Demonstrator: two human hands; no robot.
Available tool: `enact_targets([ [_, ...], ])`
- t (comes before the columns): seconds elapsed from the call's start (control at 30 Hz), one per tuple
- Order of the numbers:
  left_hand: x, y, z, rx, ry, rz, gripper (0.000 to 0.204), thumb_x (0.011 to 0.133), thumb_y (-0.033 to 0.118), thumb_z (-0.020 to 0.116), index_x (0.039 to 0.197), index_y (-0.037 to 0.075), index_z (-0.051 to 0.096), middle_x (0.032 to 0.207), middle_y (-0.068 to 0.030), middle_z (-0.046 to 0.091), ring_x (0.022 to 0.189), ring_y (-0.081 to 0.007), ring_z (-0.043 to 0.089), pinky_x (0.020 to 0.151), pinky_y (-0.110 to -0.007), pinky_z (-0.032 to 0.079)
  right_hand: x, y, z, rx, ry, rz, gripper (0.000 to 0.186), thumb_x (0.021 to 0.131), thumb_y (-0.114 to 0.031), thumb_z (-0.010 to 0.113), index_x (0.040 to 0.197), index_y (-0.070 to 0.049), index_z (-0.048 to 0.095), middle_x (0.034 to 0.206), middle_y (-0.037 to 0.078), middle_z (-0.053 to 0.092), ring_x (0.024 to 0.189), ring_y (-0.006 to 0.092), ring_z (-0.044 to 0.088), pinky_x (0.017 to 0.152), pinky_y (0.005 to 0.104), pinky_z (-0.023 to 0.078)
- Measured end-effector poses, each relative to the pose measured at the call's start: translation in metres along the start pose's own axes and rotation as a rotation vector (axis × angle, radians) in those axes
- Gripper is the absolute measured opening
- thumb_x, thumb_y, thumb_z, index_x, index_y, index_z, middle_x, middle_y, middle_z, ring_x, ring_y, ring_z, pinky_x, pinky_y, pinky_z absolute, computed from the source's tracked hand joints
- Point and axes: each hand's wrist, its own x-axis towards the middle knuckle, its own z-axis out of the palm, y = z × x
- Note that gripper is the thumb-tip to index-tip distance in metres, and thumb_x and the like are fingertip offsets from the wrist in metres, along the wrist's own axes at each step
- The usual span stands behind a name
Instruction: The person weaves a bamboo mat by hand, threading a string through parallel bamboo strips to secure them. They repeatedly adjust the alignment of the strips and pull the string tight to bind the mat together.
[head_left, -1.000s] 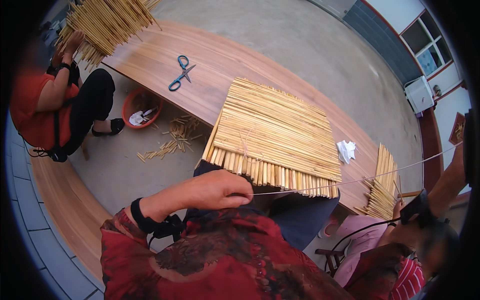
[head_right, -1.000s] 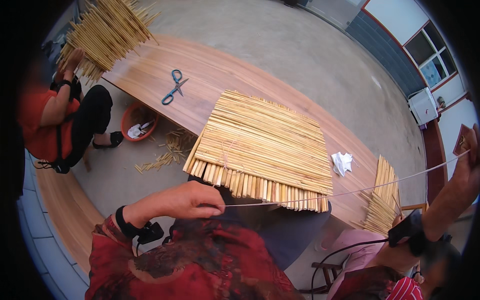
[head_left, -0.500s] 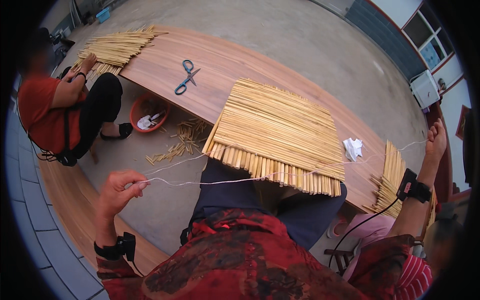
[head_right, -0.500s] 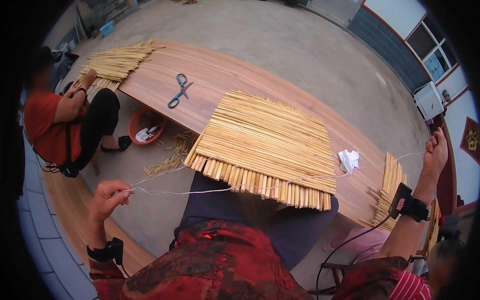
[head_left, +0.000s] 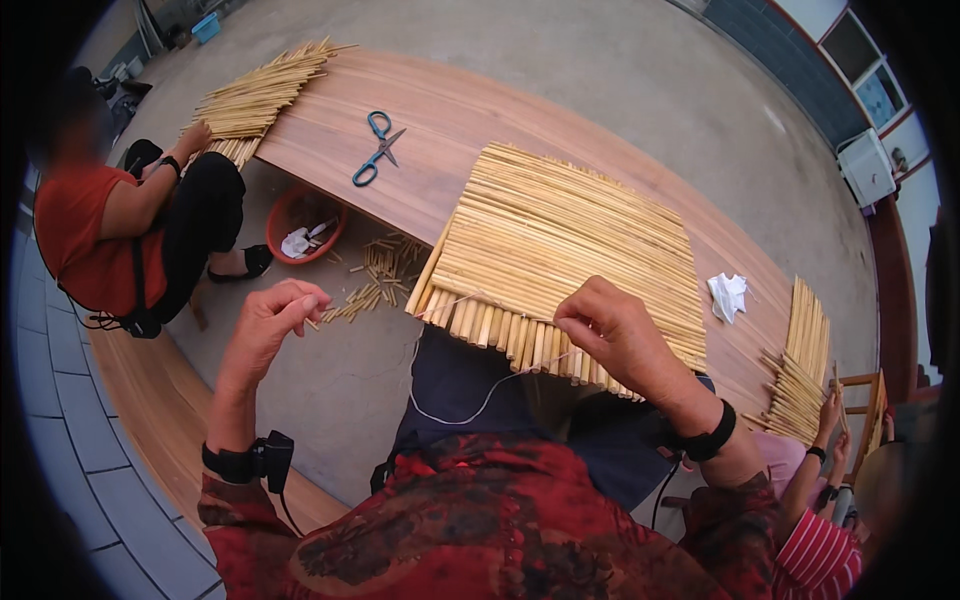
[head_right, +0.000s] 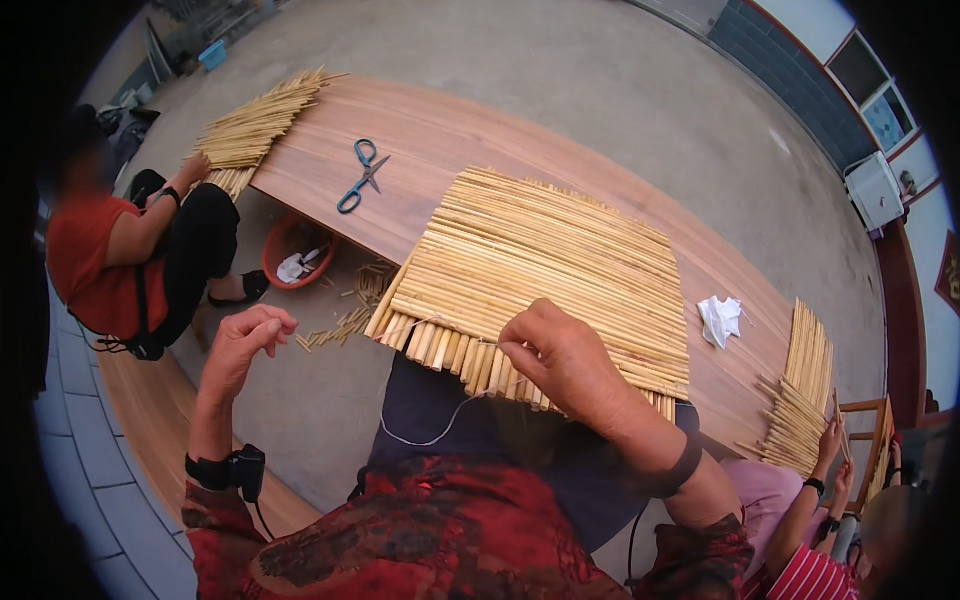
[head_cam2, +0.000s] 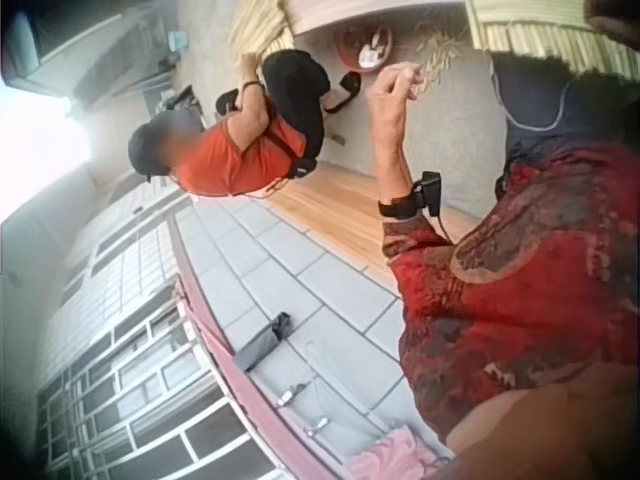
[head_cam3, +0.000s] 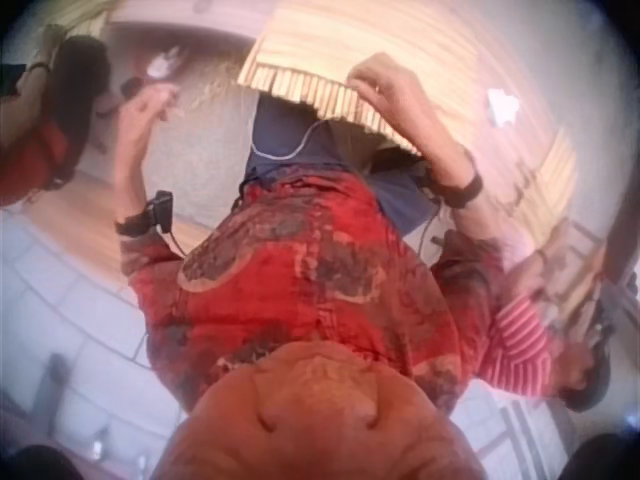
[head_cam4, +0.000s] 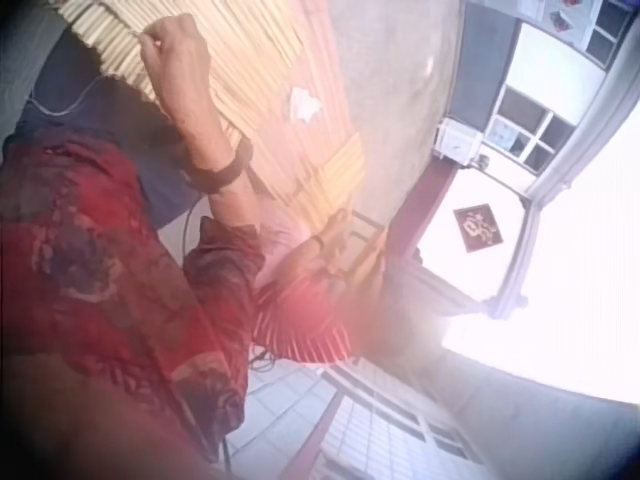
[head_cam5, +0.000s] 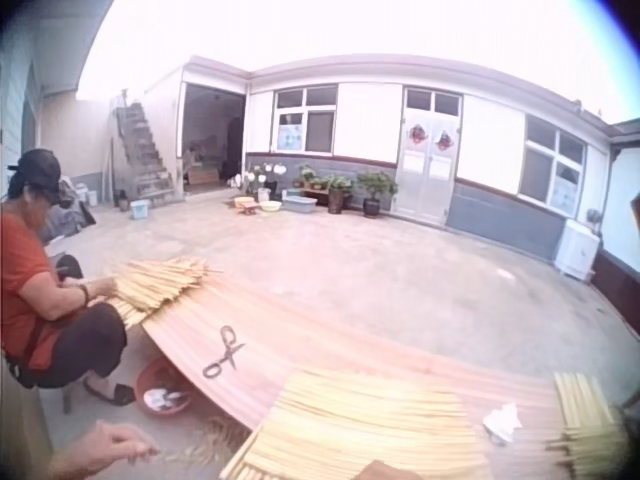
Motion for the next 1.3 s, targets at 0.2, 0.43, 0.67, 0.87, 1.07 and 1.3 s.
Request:
enact_targets([
  [0.2,0.033,-0.008,0.093,-0.249,0.017,-0.042,0.039,0.091,0.016,0.066,0.126,0.001,0.057,0.104,-0.0067,0.066,0.093,-0.0136,0.062,0.072,-0.024,0.049,0.020,0.011,0.041,-0.030,-0.025,0.013,0.008,0.088,-0.015,0.067,0.091,-0.007,0.065,0.085,0.013,0.059,0.081,0.0343,0.061,0.069,0.0414,0.050],
  [0.43,0.024,-0.027,0.090,-0.207,-0.300,-0.293,0.020,0.096,0.015,0.061,0.110,0.002,0.064,0.072,-0.0014,0.061,0.063,-0.0099,0.058,0.058,-0.025,0.046,0.016,0.025,0.059,0.067,-0.049,0.026,0.010,0.089,-0.014,0.066,0.091,-0.005,0.065,0.086,0.014,0.060,0.081,0.0351,0.061,0.070,0.0418,0.049],
  [0.67,-0.006,0.037,0.115,0.239,-0.329,0.311,0.013,0.096,0.019,0.060,0.096,0.006,0.060,0.069,-0.0133,0.059,0.064,-0.0317,0.061,0.059,-0.041,0.047,0.017,0.036,0.066,0.087,-0.030,0.131,0.010,0.089,-0.011,0.065,0.092,-0.001,0.064,0.084,0.015,0.064,0.078,0.0309,0.062,0.069,0.0372,0.050],
  [0.87,0.020,0.032,0.171,0.464,-0.658,0.498,0.011,0.085,0.011,0.060,0.084,0.003,0.054,0.069,-0.0182,0.061,0.070,-0.0386,0.064,0.061,-0.048,0.050,0.014,0.041,0.066,0.086,-0.069,0.225,0.009,0.091,-0.008,0.063,0.092,0.001,0.062,0.078,0.012,0.064,0.071,0.0184,0.062,0.066,0.0308,0.050],
  [1.07,0.031,0.025,0.171,0.551,-0.712,0.681,0.013,0.081,0.014,0.064,0.085,0.002,0.061,0.085,-0.0155,0.065,0.085,-0.0311,0.066,0.070,-0.042,0.052,0.007,0.059,0.081,0.241,-0.115,0.382,0.009,0.095,-0.008,0.060,0.090,0.000,0.061,0.075,0.004,0.062,0.070,0.0100,0.059,0.066,0.0261,0.049],
  [1.3,0.082,0.015,0.084,-0.049,0.036,0.310,0.014,0.093,0.015,0.064,0.098,0.002,0.065,0.096,-0.0079,0.065,0.092,-0.0190,0.063,0.074,-0.030,0.051,0.001,0.069,0.084,0.484,-0.026,0.474,0.012,0.095,-0.013,0.062,0.093,-0.001,0.062,0.076,0.005,0.062,0.070,0.0101,0.058,0.064,0.0269,0.048],
])
